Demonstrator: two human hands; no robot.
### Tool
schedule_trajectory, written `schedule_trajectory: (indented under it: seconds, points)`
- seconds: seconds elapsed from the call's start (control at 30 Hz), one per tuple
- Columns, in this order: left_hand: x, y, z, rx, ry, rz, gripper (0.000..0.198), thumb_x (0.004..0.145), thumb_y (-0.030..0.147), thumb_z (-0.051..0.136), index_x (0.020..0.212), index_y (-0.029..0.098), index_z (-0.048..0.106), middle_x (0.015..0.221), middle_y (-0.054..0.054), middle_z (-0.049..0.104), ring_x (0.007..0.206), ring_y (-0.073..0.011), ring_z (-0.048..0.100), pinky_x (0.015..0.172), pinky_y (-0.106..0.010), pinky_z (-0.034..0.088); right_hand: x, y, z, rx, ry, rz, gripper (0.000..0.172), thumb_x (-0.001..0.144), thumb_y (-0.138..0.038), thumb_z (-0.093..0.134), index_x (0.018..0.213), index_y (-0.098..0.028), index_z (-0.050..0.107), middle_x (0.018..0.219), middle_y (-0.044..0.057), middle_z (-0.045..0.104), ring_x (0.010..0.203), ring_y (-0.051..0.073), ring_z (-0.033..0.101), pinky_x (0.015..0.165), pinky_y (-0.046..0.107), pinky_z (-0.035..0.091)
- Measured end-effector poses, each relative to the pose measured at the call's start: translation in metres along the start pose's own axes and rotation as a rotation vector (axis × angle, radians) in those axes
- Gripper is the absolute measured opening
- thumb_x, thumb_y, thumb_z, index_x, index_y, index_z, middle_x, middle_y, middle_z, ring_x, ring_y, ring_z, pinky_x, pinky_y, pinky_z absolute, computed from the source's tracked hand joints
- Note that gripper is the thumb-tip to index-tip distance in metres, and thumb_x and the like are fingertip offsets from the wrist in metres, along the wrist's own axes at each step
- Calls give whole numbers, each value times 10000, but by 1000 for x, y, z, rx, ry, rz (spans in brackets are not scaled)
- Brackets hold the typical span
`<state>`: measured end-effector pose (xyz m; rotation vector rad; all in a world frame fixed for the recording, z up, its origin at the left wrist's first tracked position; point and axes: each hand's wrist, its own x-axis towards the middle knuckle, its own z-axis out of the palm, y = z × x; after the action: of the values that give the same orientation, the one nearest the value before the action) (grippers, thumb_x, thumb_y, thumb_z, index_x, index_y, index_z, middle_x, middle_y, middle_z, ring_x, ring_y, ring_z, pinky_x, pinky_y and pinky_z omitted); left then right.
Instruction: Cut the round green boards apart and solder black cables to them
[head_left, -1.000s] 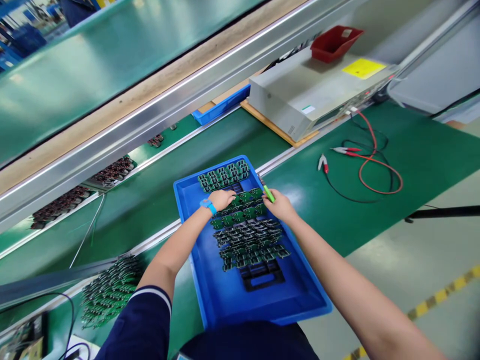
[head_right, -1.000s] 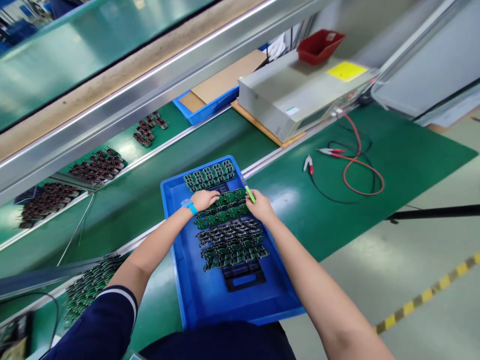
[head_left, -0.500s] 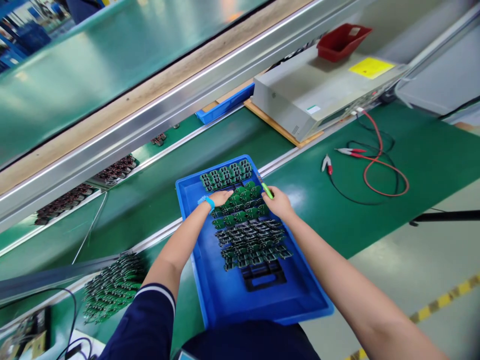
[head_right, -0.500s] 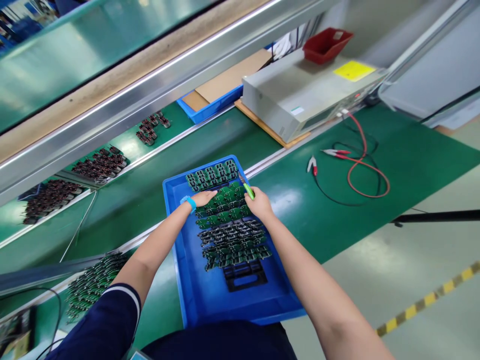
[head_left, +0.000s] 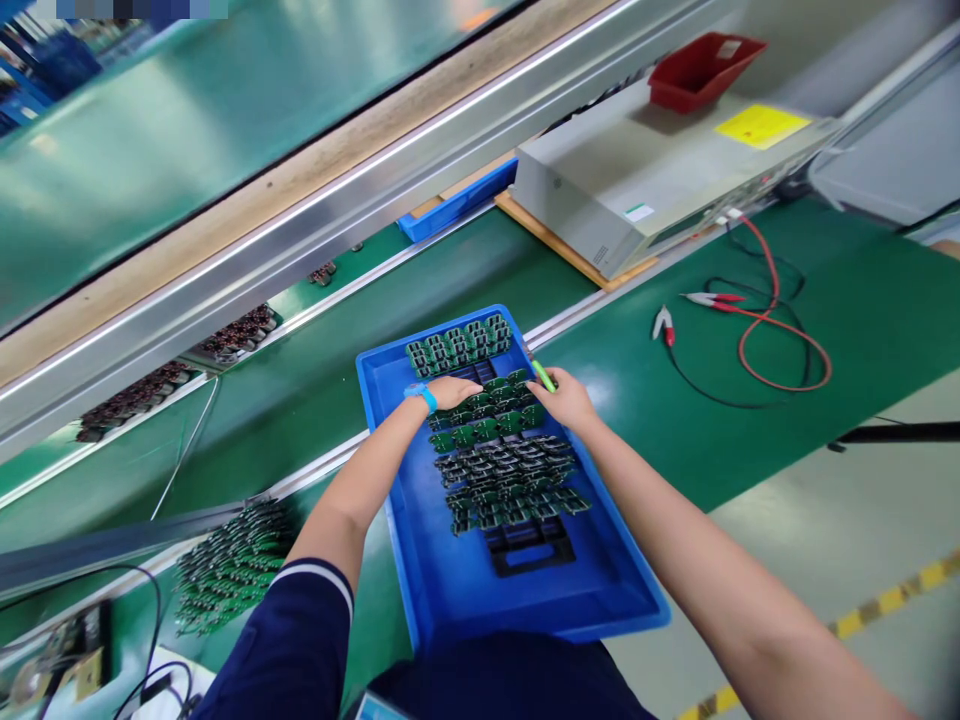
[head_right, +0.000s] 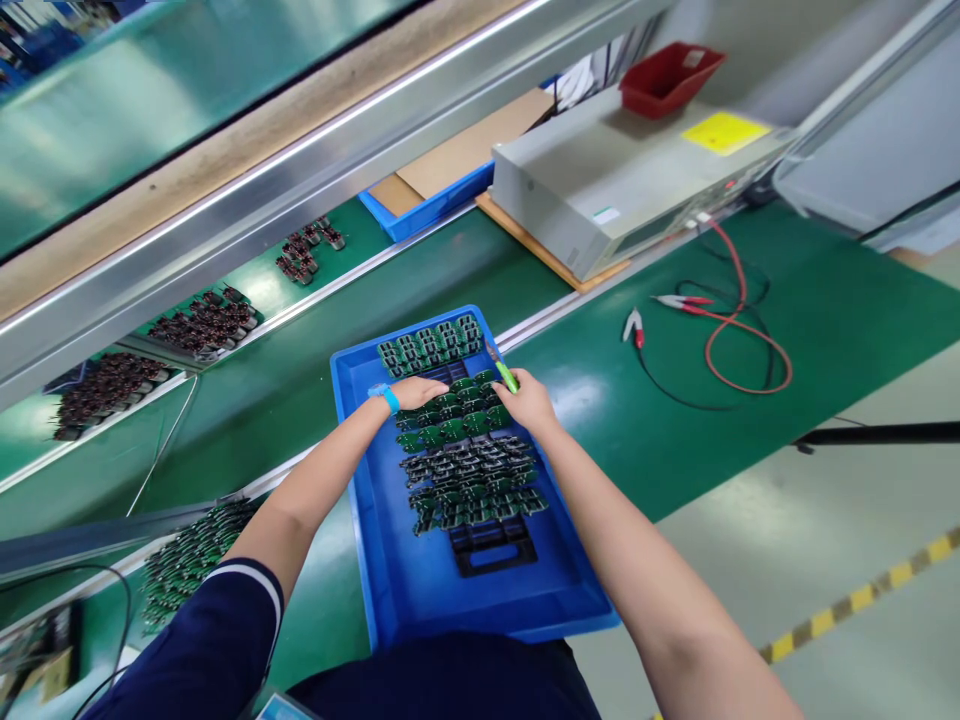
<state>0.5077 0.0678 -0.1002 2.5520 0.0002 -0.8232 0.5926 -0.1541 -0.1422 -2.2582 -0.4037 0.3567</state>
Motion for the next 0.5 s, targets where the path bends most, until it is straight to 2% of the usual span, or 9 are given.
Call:
schedule_trajectory:
  seconds: [0.2, 0.33, 0.4, 0.5]
  points:
    - [5, 0, 5, 23, 51, -64, 511, 914, 529, 194, 1229, 279, 509, 1190, -11, 612, 1032, -215, 586, 865, -302, 435, 3, -1, 2, 44, 6, 73, 202, 728, -301, 615, 877, -165, 607, 806, 39, 643, 753, 175, 578, 746, 339, 448]
    - [-1, 2, 8, 13, 127, -108, 564, 875, 620, 198, 1197, 307, 539, 1138, 1, 637, 991, -216, 602, 819, -297, 460, -1, 2, -1, 147, 40, 135, 250, 768, -341, 601, 913, -138, 593, 827, 33, 634, 719, 137, 584, 727, 334, 474]
    - [-5, 4, 2, 16, 224, -131, 580, 873, 625, 188, 1211, 293, 523, 1117, -15, 639, 1013, -216, 586, 847, -304, 452, -7, 6, -4, 216, 69, 179, 300, 770, -376, 581, 946, -133, 585, 800, 34, 633, 653, 130, 587, 665, 316, 488]
    - [-3, 4, -17, 53, 459, -186, 574, 904, 544, 222, 1348, 207, 359, 1296, -110, 502, 1224, -259, 418, 1014, -382, 333, -18, 11, -13, 315, 122, 241, 363, 741, -427, 563, 967, -144, 577, 715, 24, 622, 576, 142, 588, 561, 289, 488]
